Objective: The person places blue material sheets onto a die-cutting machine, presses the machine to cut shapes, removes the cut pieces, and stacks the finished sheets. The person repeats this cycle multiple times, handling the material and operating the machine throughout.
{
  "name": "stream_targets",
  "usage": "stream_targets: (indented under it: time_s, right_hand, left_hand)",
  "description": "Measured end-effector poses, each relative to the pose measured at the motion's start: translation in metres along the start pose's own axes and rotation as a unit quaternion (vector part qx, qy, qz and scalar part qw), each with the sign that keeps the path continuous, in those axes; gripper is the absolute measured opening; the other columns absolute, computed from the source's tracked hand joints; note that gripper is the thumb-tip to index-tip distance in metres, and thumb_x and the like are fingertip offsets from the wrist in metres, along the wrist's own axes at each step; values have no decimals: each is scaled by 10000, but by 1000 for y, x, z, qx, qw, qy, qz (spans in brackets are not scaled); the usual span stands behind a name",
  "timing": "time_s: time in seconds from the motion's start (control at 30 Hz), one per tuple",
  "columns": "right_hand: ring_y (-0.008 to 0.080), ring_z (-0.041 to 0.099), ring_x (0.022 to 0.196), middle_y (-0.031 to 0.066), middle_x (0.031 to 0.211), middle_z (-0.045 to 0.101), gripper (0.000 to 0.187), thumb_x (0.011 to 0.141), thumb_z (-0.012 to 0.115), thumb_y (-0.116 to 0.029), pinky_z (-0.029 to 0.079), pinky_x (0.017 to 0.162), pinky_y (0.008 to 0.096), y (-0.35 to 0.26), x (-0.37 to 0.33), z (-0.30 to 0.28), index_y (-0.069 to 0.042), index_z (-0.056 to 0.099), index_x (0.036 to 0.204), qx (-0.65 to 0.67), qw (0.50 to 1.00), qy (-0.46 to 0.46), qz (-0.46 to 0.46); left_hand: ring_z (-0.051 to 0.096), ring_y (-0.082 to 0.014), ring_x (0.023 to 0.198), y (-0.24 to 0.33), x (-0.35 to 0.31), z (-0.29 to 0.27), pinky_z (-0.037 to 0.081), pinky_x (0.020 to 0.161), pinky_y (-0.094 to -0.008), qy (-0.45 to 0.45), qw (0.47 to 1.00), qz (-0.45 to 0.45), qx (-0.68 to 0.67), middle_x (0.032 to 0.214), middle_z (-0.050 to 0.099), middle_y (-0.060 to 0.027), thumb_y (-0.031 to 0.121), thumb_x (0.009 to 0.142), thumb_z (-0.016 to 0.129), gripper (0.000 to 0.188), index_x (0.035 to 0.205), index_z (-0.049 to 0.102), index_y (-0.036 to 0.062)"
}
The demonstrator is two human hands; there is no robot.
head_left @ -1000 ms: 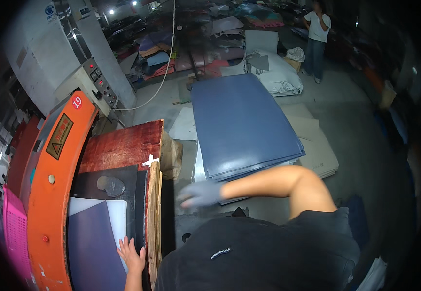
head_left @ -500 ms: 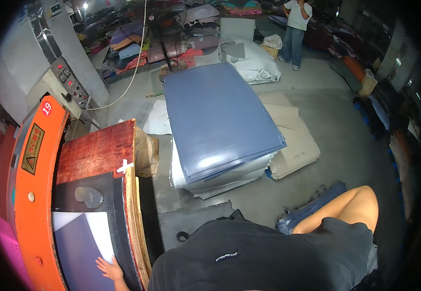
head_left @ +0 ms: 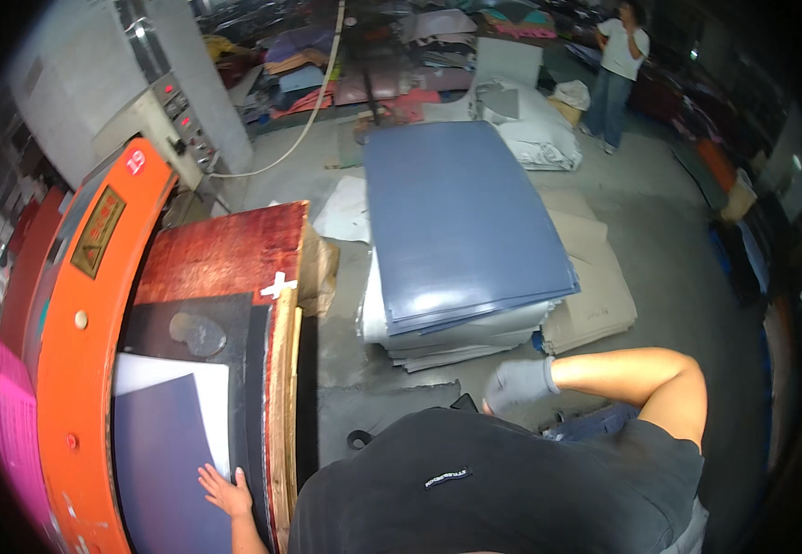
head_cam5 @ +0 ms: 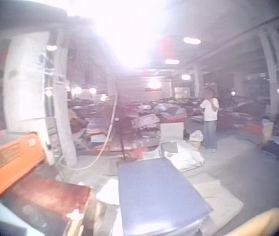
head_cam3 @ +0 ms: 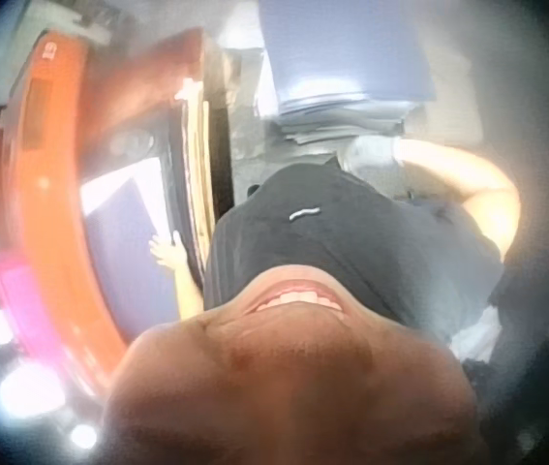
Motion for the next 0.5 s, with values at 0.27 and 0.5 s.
stream_targets:
  time_s: [0.27, 0.5]
  right_hand:
    - [230, 613, 868, 94, 910, 666, 372, 816, 555, -363, 458, 769, 355, -92, 103, 14, -27, 659, 938, -84, 981, 123, -125]
    - [320, 616, 867, 150, 893, 657, 328, 799, 572, -351, 458, 761, 411, -187, 169, 134, -55, 661, 906, -216, 947, 2, -239]
  left_hand:
    - [159, -363, 1381, -27, -25, -5, 149, 1070, -583, -12, 990, 118, -72, 1507, 185, -141, 317, 807, 638, 762, 1424, 263, 70]
    - [133, -353, 1394, -94, 25, -16, 152, 1062, -592, 58, 996, 52, -36, 1518, 180, -106, 392, 930, 450, 598, 1431, 274, 117]
Point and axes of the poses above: each hand's wrist, its own x-axis towards the middle knuckle, its own z-axis out of the palm, y = z × x, the point moved 8 cm from there along x, towards the middle knuckle
